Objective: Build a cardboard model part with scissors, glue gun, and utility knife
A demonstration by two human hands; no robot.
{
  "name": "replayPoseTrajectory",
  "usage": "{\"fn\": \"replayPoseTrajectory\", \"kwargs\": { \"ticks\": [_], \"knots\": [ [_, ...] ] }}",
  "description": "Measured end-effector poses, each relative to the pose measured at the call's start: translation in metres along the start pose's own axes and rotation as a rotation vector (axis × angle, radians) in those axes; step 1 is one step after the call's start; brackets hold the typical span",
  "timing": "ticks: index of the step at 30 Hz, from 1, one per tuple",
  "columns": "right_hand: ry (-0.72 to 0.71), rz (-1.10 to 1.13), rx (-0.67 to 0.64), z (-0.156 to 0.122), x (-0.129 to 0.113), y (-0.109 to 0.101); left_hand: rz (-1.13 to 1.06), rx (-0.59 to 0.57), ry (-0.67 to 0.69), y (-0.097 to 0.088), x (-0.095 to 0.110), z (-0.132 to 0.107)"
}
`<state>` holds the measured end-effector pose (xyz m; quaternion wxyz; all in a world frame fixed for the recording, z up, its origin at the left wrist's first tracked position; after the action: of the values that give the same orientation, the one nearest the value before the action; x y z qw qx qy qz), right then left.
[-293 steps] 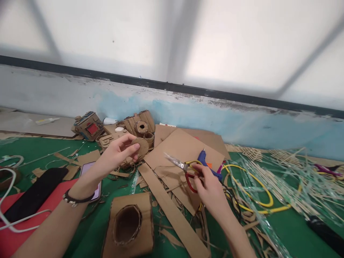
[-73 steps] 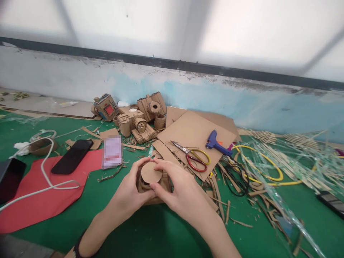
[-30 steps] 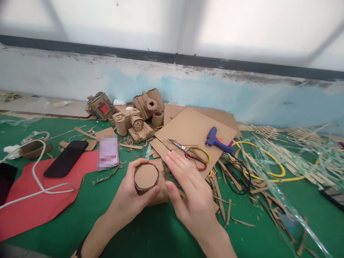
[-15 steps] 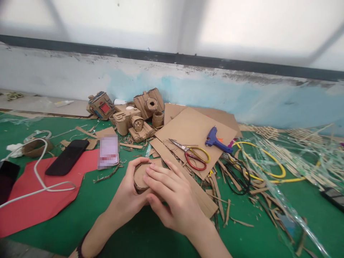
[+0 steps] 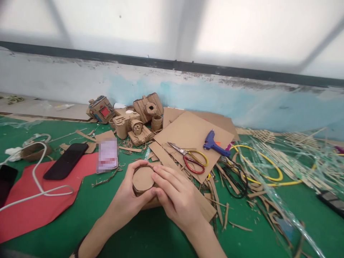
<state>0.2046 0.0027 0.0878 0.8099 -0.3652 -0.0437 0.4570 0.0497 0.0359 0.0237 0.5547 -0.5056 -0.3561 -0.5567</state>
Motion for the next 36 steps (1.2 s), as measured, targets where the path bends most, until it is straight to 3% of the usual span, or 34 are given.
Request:
{"fn": "replayPoseTrajectory", "kwargs": {
  "ticks": [7,12,17,21,29,36],
  "knots": [
    [-0.022,-0.109,0.004,0.004,-0.002,0.001,0.123,-0.015,0.31,-0.003,0.027,0.005],
    [-0.042,-0.132,0.03,0.008,-0.01,-0.004,0.151,-0.004,0.373,-0.003,0.027,0.003],
    [-0.154,-0.1,-0.04,0.007,-0.025,0.003,0.117,0.015,0.249,-0.002,0.017,0.001],
    [-0.149,-0.097,-0.029,0.005,-0.029,0.008,-0.004,-0.012,0.103,0.002,0.004,-0.001],
    [-0.143,-0.098,-0.004,0.004,-0.033,0.009,-0.086,0.047,0.039,0.003,-0.006,0.0],
    [-0.176,-0.155,-0.074,0.011,-0.032,0.013,-0.058,0.064,0.014,0.003,-0.015,0.0]
  ]
}}
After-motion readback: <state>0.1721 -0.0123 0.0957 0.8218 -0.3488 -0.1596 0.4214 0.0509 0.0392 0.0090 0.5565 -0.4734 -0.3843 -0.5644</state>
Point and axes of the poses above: each hand's wrist, its own z-axis towards the middle knuckle, its own y-axis out of the palm, x = y × z, the point moved 8 cm from there along z, towards the middle knuckle, and after that the axes turned 3 degrees about y, right-handed, at the moved point
